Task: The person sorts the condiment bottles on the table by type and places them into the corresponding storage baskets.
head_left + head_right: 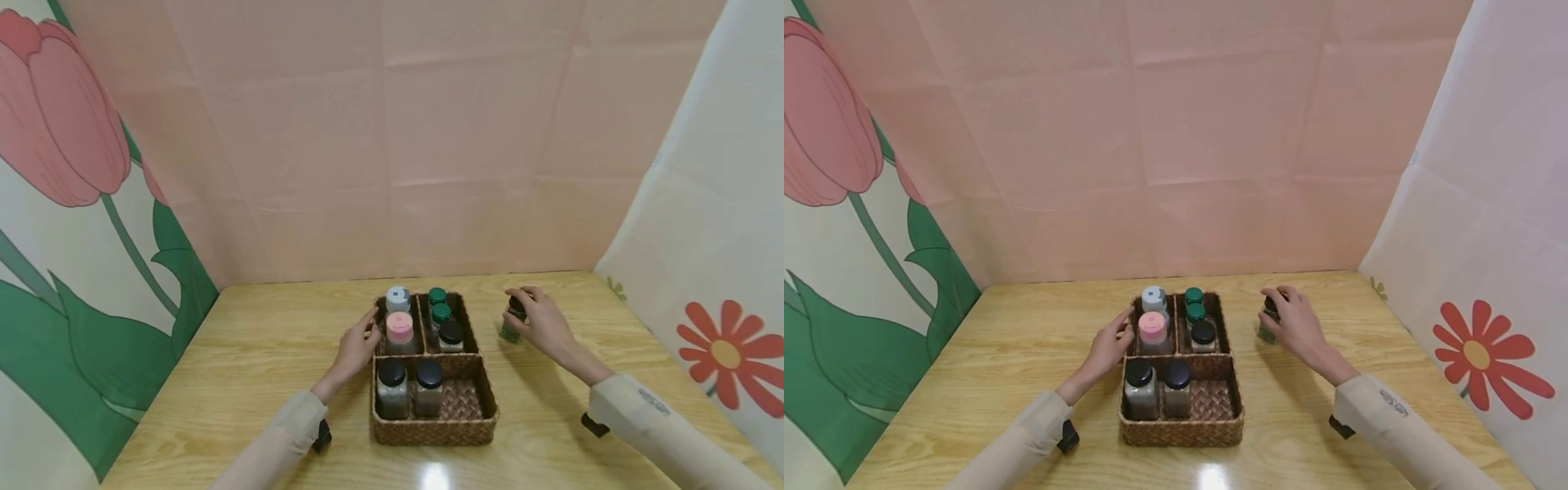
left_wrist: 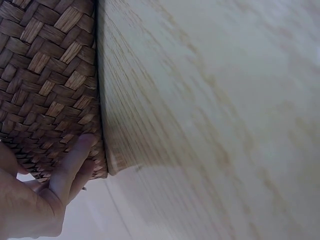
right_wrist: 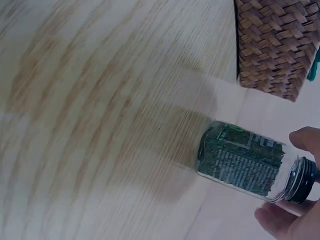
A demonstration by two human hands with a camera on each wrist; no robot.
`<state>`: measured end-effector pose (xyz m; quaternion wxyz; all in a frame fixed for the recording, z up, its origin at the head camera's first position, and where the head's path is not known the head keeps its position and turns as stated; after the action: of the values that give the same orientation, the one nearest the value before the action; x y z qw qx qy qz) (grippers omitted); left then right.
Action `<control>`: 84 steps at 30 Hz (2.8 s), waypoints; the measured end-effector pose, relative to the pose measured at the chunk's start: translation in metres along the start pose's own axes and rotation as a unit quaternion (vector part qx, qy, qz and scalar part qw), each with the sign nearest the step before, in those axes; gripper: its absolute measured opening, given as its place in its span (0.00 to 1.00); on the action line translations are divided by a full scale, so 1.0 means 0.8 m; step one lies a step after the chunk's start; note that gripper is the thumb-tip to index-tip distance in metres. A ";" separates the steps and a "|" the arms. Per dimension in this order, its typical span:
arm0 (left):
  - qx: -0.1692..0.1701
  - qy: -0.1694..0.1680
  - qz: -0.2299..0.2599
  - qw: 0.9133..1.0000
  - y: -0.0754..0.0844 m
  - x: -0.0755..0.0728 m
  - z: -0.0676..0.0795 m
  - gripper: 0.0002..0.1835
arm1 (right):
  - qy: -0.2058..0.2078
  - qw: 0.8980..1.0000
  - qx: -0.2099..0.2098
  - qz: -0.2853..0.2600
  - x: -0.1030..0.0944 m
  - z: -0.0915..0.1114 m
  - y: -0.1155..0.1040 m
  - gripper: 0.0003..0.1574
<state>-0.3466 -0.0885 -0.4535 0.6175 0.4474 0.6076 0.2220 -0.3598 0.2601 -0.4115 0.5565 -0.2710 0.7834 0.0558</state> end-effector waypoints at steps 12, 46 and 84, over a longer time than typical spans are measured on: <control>0.002 -0.003 0.003 1.000 -0.004 0.002 -0.001 0.26 | -0.023 1.000 0.007 -0.018 0.005 0.000 0.005 0.32; 0.000 -0.001 0.003 1.000 -0.002 0.000 -0.001 0.26 | 0.017 0.998 -0.004 -0.055 -0.017 0.008 0.003 0.28; -0.003 -0.003 0.008 1.000 -0.003 0.003 0.002 0.26 | 0.043 0.994 -0.089 -0.039 -0.089 0.034 -0.094 0.29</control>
<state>-0.3455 -0.0885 -0.4571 0.6189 0.4512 0.6016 0.2269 -0.2834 0.2332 -0.3412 0.4980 -0.3523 0.7871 0.0917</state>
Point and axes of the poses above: each hand's wrist, its own z-axis away from the middle knuckle, its own x-axis out of the palm, y = z × x, the point moved 8 cm from there along -z, towards the middle knuckle, and after that the axes turned 11 degrees about -y, right-handed, at the moved point
